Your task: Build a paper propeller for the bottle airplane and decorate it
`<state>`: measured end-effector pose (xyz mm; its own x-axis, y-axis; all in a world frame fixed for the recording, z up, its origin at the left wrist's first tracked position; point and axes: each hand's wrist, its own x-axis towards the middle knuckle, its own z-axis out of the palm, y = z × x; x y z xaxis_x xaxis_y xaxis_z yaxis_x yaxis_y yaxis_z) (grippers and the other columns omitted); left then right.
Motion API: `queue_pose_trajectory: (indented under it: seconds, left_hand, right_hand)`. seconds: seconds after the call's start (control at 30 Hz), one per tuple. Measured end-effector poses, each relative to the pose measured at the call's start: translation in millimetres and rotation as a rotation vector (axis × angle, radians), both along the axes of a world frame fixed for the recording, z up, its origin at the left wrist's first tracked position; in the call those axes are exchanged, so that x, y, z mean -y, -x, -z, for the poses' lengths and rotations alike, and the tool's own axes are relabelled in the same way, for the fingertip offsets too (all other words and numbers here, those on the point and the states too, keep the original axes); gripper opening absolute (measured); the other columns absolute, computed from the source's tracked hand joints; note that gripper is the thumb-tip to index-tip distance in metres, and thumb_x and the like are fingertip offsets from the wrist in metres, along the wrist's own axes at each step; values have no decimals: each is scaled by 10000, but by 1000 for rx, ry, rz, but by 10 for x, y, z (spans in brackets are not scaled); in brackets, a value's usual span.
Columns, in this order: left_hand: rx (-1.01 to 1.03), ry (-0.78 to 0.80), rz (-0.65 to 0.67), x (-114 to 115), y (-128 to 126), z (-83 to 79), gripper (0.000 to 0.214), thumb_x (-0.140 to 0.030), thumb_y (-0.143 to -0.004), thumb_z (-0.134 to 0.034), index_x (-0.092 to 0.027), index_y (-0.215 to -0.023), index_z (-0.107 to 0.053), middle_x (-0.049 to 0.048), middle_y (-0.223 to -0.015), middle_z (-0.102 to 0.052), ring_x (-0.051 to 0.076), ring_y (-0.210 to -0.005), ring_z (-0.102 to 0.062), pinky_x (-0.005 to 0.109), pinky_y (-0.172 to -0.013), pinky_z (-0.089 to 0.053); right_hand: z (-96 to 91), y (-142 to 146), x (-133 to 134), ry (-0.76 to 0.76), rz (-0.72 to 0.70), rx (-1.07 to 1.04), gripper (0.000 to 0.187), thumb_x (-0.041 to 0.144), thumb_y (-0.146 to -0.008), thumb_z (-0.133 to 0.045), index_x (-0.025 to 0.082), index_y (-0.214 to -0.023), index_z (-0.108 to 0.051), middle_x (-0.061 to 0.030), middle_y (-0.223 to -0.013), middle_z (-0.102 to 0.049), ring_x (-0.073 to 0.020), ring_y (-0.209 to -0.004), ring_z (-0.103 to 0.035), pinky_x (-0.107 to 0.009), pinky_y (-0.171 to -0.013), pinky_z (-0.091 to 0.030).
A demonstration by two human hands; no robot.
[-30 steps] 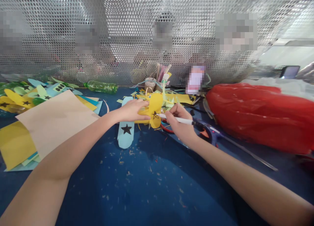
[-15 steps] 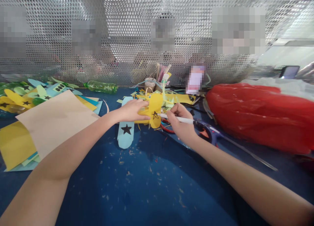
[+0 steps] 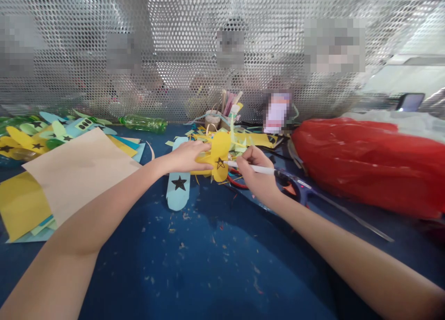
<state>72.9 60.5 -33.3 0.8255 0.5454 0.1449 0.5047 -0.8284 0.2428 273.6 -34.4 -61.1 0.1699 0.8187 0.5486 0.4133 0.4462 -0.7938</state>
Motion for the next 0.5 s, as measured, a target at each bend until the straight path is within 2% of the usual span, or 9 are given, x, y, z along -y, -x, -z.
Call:
queue_pose_trajectory:
  seconds: [0.5]
  left_hand:
    - [38,11,13,-14,7,22,519,-566,-845,-592,-223,-1230,-535,120,-1264,-595,299,-1128,-561,415,-935,-434]
  right_hand:
    - [-4,9,9,-7,-5,26,263,192,-801,-570,236,-619,-386,72,-524,-373,-94,-464,-331,-256,-457,-285]
